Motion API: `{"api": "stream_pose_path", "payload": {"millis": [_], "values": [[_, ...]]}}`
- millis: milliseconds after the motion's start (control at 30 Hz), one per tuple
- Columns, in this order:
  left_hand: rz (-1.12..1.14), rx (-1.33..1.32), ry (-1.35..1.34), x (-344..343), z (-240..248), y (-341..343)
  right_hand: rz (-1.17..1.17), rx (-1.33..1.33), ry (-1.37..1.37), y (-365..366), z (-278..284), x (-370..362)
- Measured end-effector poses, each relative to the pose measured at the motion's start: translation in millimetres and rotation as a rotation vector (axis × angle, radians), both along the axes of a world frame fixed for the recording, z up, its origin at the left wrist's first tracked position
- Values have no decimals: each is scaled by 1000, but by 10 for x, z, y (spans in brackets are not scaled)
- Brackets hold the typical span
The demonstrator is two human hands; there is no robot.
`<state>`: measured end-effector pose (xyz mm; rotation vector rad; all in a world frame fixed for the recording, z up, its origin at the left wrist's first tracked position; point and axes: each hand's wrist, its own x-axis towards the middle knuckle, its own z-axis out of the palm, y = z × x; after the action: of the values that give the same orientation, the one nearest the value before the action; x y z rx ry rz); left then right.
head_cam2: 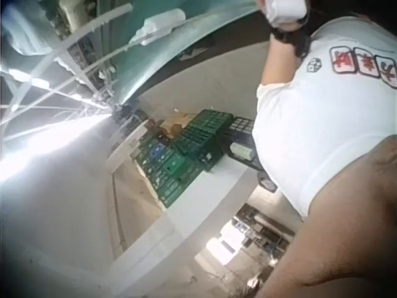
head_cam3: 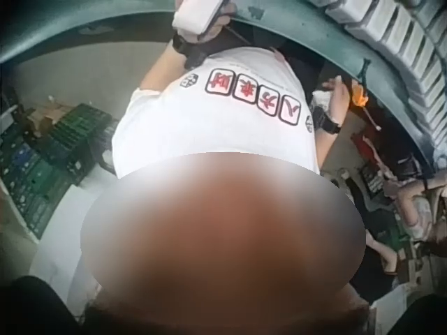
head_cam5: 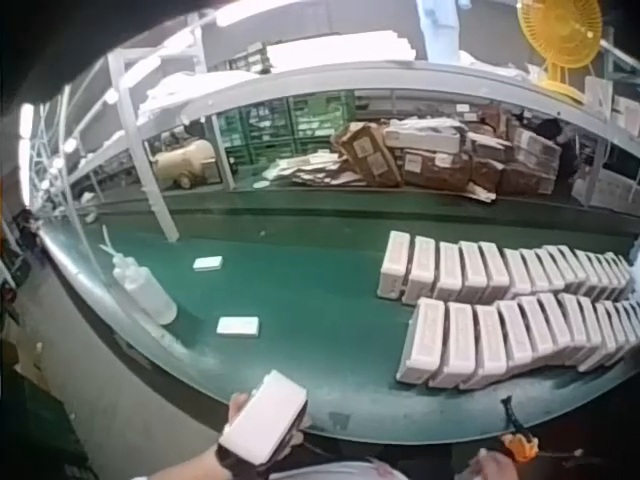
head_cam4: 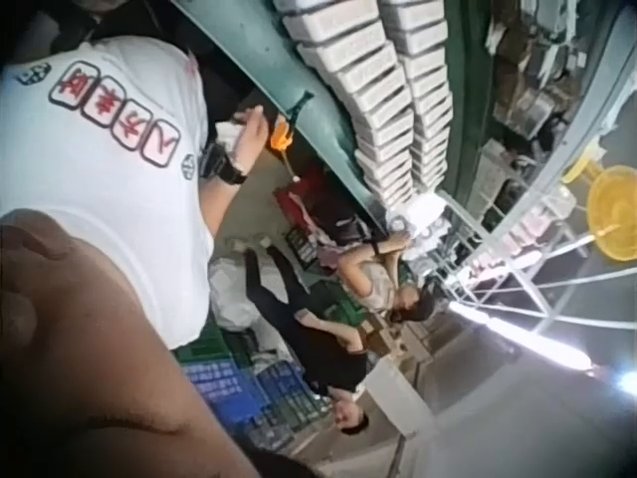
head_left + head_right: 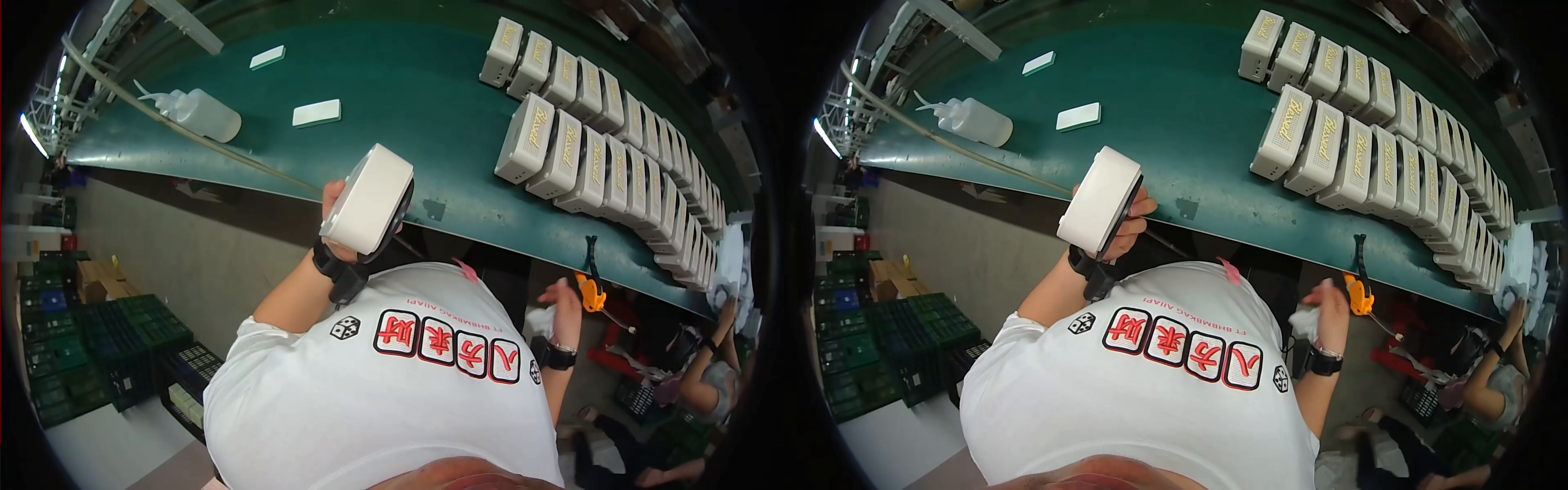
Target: Clean and inspect white plastic electronic housings on a conveyor belt using a cloth and air nozzle.
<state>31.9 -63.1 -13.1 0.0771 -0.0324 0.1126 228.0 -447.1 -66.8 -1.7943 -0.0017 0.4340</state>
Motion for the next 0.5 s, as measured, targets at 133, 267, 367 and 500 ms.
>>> {"api": "stream_pose_path", "payload": {"millis": [133,267,367,500], "values": [[-106,-186,-196,-13,-68,46,589,9,168,231,563,-50],[-257,-233,-209,9,-50,74,945,190,-434,996,1292,37],[-207,-153,-123,19,106,7,1023,221,-310,1708,1758,-58],[-145,60,233,124,175,19,1081,546,-307,2382,1673,-260]]}}
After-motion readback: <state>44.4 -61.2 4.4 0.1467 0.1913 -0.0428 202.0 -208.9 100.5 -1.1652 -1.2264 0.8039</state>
